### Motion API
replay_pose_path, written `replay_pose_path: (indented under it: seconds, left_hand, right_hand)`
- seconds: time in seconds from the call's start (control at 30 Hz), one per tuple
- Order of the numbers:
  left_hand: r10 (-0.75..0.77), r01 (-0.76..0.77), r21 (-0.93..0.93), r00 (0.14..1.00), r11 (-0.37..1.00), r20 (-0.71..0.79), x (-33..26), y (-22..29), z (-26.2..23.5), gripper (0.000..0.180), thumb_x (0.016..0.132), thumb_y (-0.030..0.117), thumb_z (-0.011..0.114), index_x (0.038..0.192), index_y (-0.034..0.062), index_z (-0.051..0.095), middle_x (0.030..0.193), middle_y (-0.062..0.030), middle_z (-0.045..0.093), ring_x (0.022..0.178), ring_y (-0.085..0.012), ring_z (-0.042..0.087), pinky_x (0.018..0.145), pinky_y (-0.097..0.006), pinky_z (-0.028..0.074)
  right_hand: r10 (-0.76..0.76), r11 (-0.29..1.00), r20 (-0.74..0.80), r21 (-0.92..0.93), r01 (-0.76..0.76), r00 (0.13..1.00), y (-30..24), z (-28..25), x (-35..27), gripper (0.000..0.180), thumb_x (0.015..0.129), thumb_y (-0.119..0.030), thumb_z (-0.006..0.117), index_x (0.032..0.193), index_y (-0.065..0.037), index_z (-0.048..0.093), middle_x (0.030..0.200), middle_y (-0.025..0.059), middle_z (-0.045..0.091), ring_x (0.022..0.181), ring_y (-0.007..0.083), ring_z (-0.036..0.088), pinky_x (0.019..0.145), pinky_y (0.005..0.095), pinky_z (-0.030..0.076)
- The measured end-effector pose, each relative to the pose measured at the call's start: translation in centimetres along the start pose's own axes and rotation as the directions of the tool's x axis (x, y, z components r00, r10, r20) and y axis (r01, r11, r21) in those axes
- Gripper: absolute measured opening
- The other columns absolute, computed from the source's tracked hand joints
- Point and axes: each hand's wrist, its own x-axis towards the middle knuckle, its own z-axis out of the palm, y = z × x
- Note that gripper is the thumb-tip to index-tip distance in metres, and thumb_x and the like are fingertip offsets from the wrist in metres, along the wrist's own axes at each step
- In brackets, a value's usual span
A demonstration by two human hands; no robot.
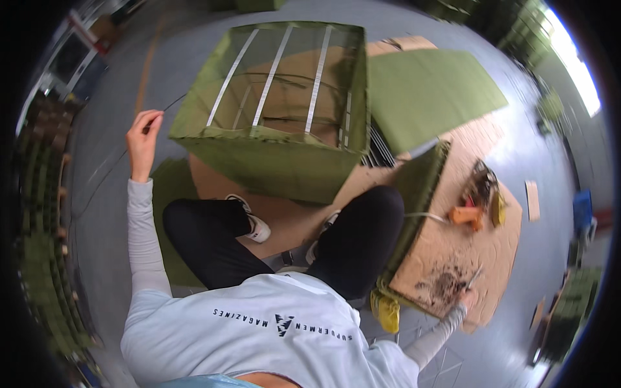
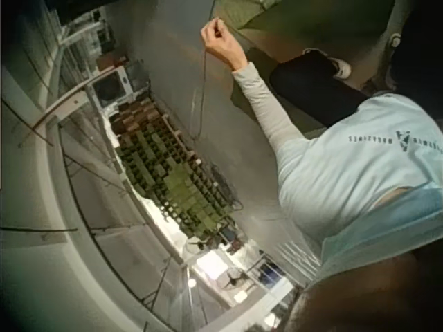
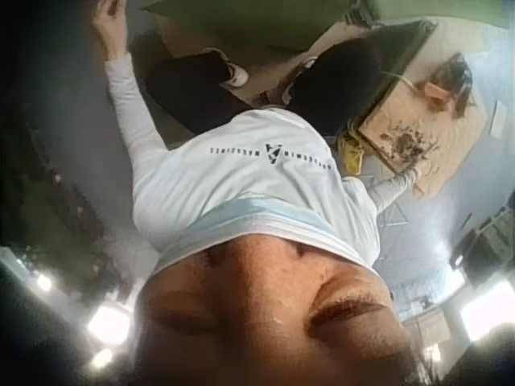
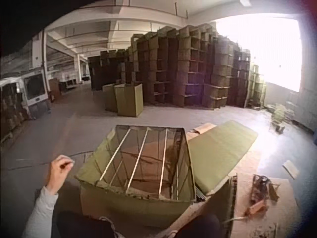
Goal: Assembling a green fabric-covered foam cube using a hot glue gun.
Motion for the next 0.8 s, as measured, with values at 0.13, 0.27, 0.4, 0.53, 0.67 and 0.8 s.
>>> replay_pose_path:
  seconds: [0.13,0.27,0.4,0.53,0.67,0.8]
  left_hand:
    - [0.001,-0.007,0.050,0.992,0.999,0.124,0.4,0.8,-1.9,0.013,0.087,0.011,0.060,0.090,-0.0013,0.065,0.089,-0.0021,0.063,0.076,-0.0085,0.056,0.063,-0.021,0.042]
    - [-0.032,0.040,-0.082,0.995,0.996,0.097,-1.1,-3.7,-1.8,0.012,0.085,0.010,0.061,0.089,-0.0011,0.066,0.084,-0.0050,0.065,0.069,-0.0116,0.057,0.059,-0.024,0.043]
    - [0.048,-0.039,-0.047,0.978,0.998,0.205,1.4,1.4,0.5,0.015,0.087,0.012,0.061,0.091,-0.0019,0.065,0.086,-0.0054,0.065,0.073,-0.0113,0.058,0.063,-0.024,0.043]
    - [0.049,0.002,-0.128,0.918,0.992,0.393,1.0,1.5,1.9,0.023,0.088,0.018,0.060,0.097,-0.0022,0.064,0.090,-0.0106,0.066,0.079,-0.0193,0.063,0.068,-0.030,0.048]
    - [0.109,-0.072,-0.125,0.940,0.989,0.323,1.4,1.4,1.8,0.025,0.088,0.020,0.060,0.099,-0.0019,0.064,0.091,-0.0111,0.066,0.080,-0.0188,0.064,0.069,-0.030,0.048]
    - [-0.033,0.070,-0.086,0.929,0.994,0.369,4.0,0.6,2.5,0.028,0.090,0.019,0.058,0.104,-0.0047,0.062,0.098,-0.0115,0.067,0.091,-0.0169,0.063,0.078,-0.028,0.048]
  right_hand:
    - [-0.114,0.993,-0.057,-0.043,0.111,0.992,-0.1,2.3,-0.2,0.042,0.066,-0.028,0.075,0.092,0.002,0.062,0.088,0.0195,0.063,0.082,0.0360,0.061,0.075,0.0425,0.049]
    - [0.009,1.000,0.002,0.020,-0.009,1.000,3.4,-0.8,7.3,0.036,0.068,-0.021,0.077,0.087,0.004,0.058,0.072,0.0152,0.061,0.060,0.0297,0.063,0.050,0.0421,0.052]
    - [0.363,0.825,0.417,0.272,-0.496,0.833,-5.0,-2.0,-0.2,0.037,0.067,-0.017,0.077,0.091,0.002,0.055,0.064,0.0152,0.057,0.046,0.0250,0.057,0.037,0.0372,0.048]
    - [0.439,0.782,0.249,0.368,-0.504,0.863,-6.2,-4.1,-2.4,0.040,0.066,-0.016,0.073,0.097,0.001,0.054,0.061,0.0138,0.055,0.042,0.0250,0.054,0.036,0.0377,0.047]
    - [0.442,0.790,0.317,0.304,-0.532,0.839,-8.6,-5.3,-4.1,0.056,0.061,-0.024,0.076,0.107,-0.004,0.051,0.062,0.0137,0.050,0.048,0.0260,0.053,0.039,0.0396,0.044]
    - [0.114,0.992,-0.023,-0.046,-0.115,0.993,-5.8,-5.2,-1.5,0.055,0.059,-0.028,0.073,0.104,-0.002,0.058,0.099,0.0181,0.063,0.087,0.0347,0.061,0.074,0.0407,0.051]
